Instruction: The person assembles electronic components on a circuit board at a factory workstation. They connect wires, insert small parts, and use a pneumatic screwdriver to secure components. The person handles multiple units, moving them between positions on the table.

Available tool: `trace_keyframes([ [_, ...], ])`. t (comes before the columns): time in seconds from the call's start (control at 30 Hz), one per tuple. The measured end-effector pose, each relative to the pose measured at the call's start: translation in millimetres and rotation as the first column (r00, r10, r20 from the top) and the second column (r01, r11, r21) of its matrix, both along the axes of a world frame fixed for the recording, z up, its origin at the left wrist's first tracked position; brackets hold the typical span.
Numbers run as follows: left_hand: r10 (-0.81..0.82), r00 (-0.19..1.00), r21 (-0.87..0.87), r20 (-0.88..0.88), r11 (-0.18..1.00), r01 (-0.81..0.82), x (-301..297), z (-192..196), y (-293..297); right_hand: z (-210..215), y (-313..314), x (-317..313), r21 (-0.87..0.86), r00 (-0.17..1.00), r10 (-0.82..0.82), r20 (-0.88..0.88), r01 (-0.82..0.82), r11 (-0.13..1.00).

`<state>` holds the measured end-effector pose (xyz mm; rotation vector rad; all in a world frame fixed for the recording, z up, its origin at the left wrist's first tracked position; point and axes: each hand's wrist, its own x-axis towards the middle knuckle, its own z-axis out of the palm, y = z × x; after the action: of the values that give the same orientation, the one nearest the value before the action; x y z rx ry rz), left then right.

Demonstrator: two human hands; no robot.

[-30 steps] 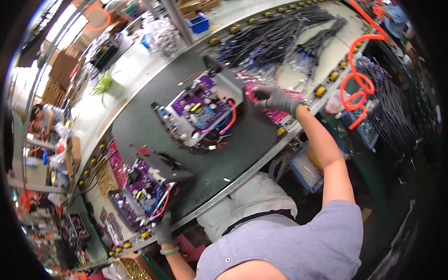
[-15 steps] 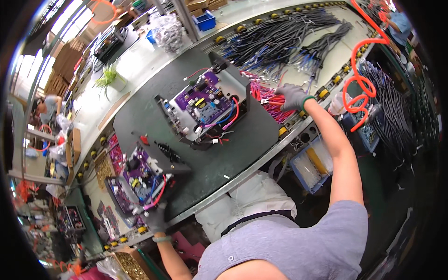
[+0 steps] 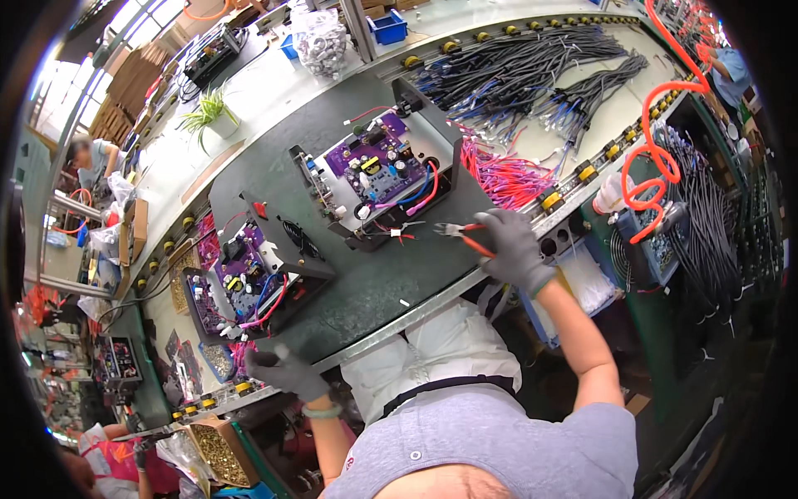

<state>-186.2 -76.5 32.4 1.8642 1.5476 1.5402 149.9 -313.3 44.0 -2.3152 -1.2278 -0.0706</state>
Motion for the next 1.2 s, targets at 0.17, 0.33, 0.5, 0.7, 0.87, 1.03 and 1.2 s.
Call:
trace_keyframes([
  [0.17, -0.551, 0.833, -0.070, -0.044, 0.834, 0.547, 48, 8, -41, -17, 29, -20, 0.100, 0.998, -0.060, 0.005, 0.059, 0.993],
  [0.33, -0.724, 0.536, 0.137, -0.434, 0.535, 0.834, 139, 33, -43, -20, 41, -20, 0.079, 0.999, -0.037, -0.003, 0.037, 0.996],
  [0.5, -0.599, 0.531, -0.016, -0.599, 0.673, 0.740, 218, 18, -40, -14, 46, -29, 0.103, 1.000, -0.018, -0.011, 0.019, 0.995],
  [0.7, -0.587, 0.503, -0.006, -0.635, 0.654, 0.756, 224, 18, -35, -34, 46, -28, 0.193, 0.998, 0.026, -0.054, -0.015, 0.981],
  [0.87, -0.564, 0.487, -0.046, -0.667, 0.683, 0.729, 220, -6, -31, -21, 54, -38, 0.173, 0.997, 0.067, -0.024, -0.062, 0.983],
  [1.03, -0.764, 0.574, 0.086, -0.294, 0.577, 0.812, 195, 15, -29, -15, 47, -49, 0.141, 0.994, 0.070, -0.085, -0.058, 0.988],
  [1.2, -0.807, 0.575, -0.007, 0.135, 0.580, 0.815, 109, 33, -25, -11, 48, -84, 0.077, 0.948, 0.229, -0.219, -0.217, 0.973],
])
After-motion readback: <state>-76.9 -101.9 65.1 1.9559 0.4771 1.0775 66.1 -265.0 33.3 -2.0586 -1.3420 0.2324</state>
